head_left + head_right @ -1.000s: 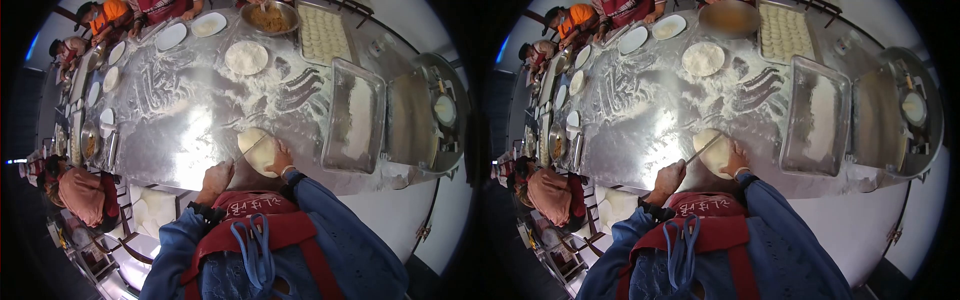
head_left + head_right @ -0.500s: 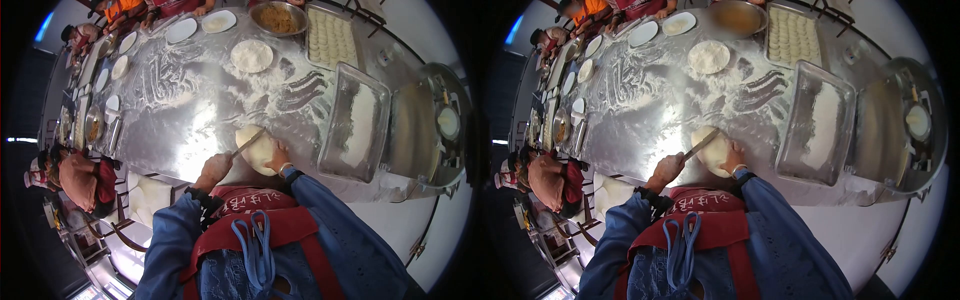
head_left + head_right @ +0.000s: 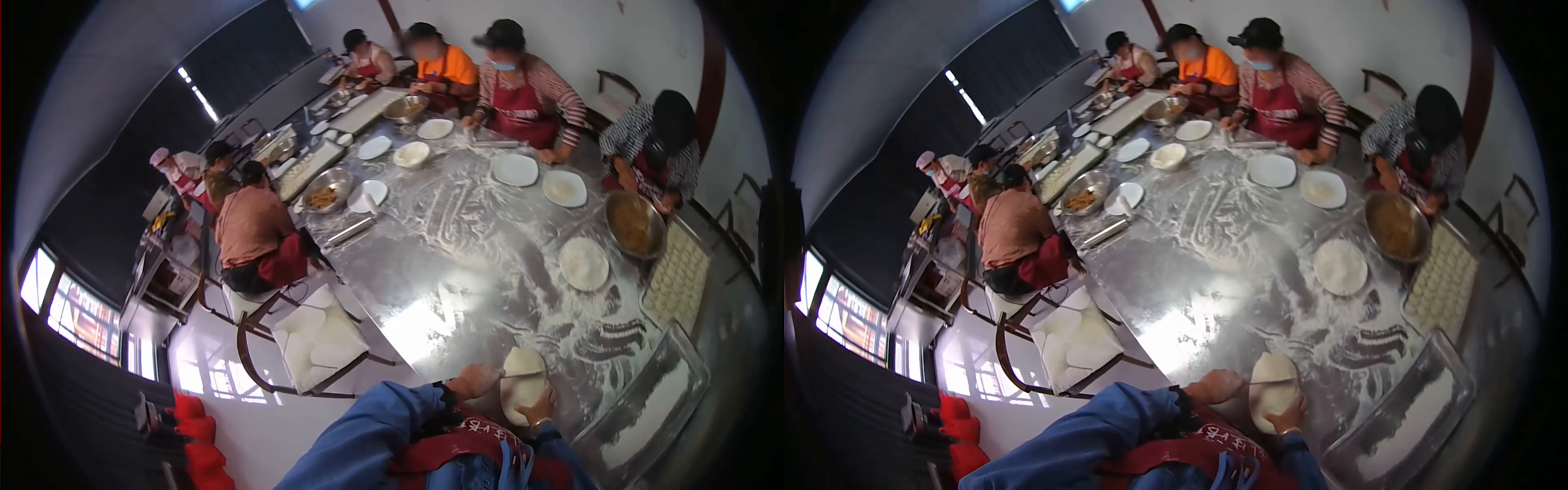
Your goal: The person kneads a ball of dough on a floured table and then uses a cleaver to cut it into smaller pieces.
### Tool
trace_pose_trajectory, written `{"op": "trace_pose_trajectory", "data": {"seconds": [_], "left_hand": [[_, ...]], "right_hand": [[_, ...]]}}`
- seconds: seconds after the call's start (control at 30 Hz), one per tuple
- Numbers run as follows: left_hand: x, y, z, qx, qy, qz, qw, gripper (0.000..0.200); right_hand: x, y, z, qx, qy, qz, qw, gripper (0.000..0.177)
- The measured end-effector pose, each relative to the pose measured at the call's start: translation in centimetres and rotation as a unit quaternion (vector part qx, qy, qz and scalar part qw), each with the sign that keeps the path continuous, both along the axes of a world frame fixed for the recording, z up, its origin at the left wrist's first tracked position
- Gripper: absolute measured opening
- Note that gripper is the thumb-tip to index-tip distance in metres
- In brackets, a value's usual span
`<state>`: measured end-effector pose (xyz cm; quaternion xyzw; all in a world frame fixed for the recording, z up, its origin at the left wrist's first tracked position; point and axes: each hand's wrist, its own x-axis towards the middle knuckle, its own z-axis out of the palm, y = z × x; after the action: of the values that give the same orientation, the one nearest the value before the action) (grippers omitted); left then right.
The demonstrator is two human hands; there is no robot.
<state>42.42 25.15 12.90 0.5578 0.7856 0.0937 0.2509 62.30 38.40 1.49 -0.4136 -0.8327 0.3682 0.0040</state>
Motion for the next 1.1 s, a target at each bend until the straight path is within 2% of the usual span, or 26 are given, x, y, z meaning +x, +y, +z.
{"op": "trace_pose_trajectory", "data": {"seconds": [0.1, 0.27, 0.43, 0.77, 0.87, 1.03, 1.1], "left_hand": [[0.2, 0.1, 0.3, -0.030, 0.009, 0.003, 1.000, 0.023], [0.1, -0.2, -0.4, 0.008, 0.009, 0.010, 1.000, 0.020], [0.4, -0.5, -1.4, 0.037, 0.030, -0.009, 0.999, 0.019], [0.5, -0.8, -2.2, 0.044, 0.017, -0.009, 0.999, 0.018], [0.6, -1.0, -3.5, 0.092, 0.007, 0.010, 0.996, 0.018], [0.6, -0.9, -0.5, 0.022, -0.019, 0.020, 0.999, 0.021], [0.6, -1.0, -1.6, 0.033, -0.003, 0.011, 0.999, 0.019]], "right_hand": [[0.2, 0.1, -0.4, -0.008, 0.018, -0.016, 1.000, 0.114], [0.1, 0.4, -0.9, -0.007, 0.011, 0.005, 1.000, 0.117], [0.2, 0.4, 0.8, -0.065, 0.016, -0.005, 0.998, 0.119], [0.3, 0.7, -0.8, -0.016, -0.045, -0.006, 0.999, 0.121], [0.5, 0.7, -0.6, -0.029, -0.045, 0.003, 0.999, 0.123], [-0.2, 0.6, 1.5, -0.067, -0.041, -0.001, 0.997, 0.126], [0.0, 0.5, 0.9, -0.054, -0.040, -0.003, 0.998, 0.124]]}}
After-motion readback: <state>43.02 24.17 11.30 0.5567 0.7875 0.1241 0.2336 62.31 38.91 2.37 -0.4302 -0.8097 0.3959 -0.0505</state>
